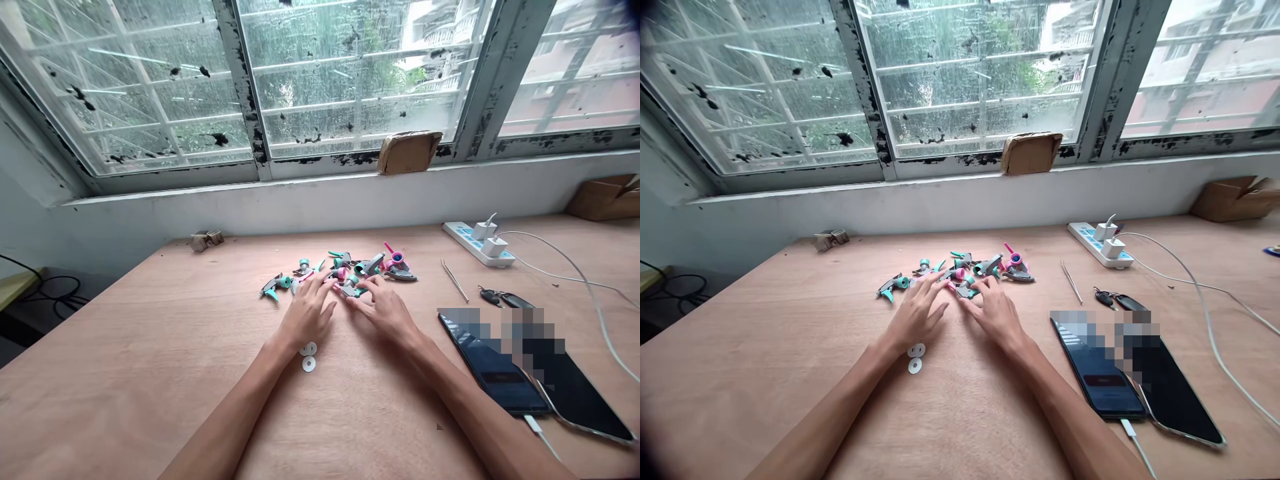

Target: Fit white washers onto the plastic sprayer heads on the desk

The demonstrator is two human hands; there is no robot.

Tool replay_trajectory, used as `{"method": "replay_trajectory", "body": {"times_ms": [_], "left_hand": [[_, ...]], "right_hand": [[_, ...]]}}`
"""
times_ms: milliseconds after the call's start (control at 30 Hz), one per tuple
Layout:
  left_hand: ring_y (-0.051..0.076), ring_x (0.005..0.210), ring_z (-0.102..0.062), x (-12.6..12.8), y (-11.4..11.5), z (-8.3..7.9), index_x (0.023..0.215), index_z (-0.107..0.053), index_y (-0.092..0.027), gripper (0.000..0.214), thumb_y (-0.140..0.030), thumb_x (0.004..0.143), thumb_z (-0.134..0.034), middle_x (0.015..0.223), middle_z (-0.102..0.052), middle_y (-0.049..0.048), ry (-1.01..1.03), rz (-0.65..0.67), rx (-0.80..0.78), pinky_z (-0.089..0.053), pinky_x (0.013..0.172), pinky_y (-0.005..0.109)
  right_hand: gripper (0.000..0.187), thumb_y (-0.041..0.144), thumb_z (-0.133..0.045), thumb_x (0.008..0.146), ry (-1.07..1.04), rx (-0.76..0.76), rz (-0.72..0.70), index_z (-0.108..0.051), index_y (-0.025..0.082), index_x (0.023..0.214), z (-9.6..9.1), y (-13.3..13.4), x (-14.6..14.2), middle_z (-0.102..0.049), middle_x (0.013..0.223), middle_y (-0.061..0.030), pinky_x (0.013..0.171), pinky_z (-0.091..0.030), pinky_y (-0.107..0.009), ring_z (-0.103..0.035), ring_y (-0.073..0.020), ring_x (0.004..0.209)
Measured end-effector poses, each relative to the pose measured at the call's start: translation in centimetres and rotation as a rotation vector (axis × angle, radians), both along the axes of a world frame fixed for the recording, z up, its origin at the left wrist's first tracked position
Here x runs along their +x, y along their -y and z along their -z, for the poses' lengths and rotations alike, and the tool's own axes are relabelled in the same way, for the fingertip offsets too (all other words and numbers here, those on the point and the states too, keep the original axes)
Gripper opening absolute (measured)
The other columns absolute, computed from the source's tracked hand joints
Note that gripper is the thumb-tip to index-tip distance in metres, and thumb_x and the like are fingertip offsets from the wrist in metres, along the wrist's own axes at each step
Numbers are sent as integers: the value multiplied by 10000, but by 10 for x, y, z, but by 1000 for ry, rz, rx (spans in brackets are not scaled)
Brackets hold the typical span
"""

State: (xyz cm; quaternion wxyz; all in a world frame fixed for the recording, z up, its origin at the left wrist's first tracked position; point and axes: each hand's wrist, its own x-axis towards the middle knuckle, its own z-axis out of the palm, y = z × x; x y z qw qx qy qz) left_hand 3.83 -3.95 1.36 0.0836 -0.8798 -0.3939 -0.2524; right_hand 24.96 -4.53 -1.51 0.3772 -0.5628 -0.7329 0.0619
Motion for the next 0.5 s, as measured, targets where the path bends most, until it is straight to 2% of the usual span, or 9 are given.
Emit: {"method": "replay_trajectory", "body": {"times_ms": [100,233,367,433,500], "left_hand": [[241,1404,-411,8,6,2,1436,-440,-235,498,-241,953,-562,1504,-474,92,-20,84,-32,-369,1151,436],[238,1342,-488,10,5,5,1399,-478,-223,419,-253,982,-515,1461,-528,96,15,73,-69,-405,1103,428],[225,1297,-537,5,1,5,1429,-443,-206,446,-185,984,-468,1427,-569,101,73,47,-64,-403,1088,415],[215,1217,-595,1,-1,5,1418,-461,-231,454,-150,971,-469,1348,-635,75,68,46,-79,-410,1065,411],[209,1169,-623,-2,-4,4,1387,-497,-257,428,-151,974,-474,1284,-676,53,82,25,-90,-420,1028,397]], "right_hand": [[276,453,-640,905,-31,24,-61,-696,240,1072,-6,6,-11,-627,1048,-50,611,-485,-287,-625,-158,701],[247,422,-627,920,-131,80,-150,-693,222,1050,-10,11,-17,-623,990,-45,654,-503,-286,-605,-151,706],[293,468,-629,922,-219,130,-227,-682,215,1061,-17,15,-16,-622,1026,-63,622,-512,-275,-585,-143,699],[328,479,-624,925,-198,129,-294,-663,227,1130,-19,18,-16,-620,1089,-75,606,-520,-270,-588,-143,708],[483,495,-630,916,-184,124,-319,-555,252,1327,-19,20,-17,-589,1227,-101,606,-539,-280,-605,-154,745]]}}
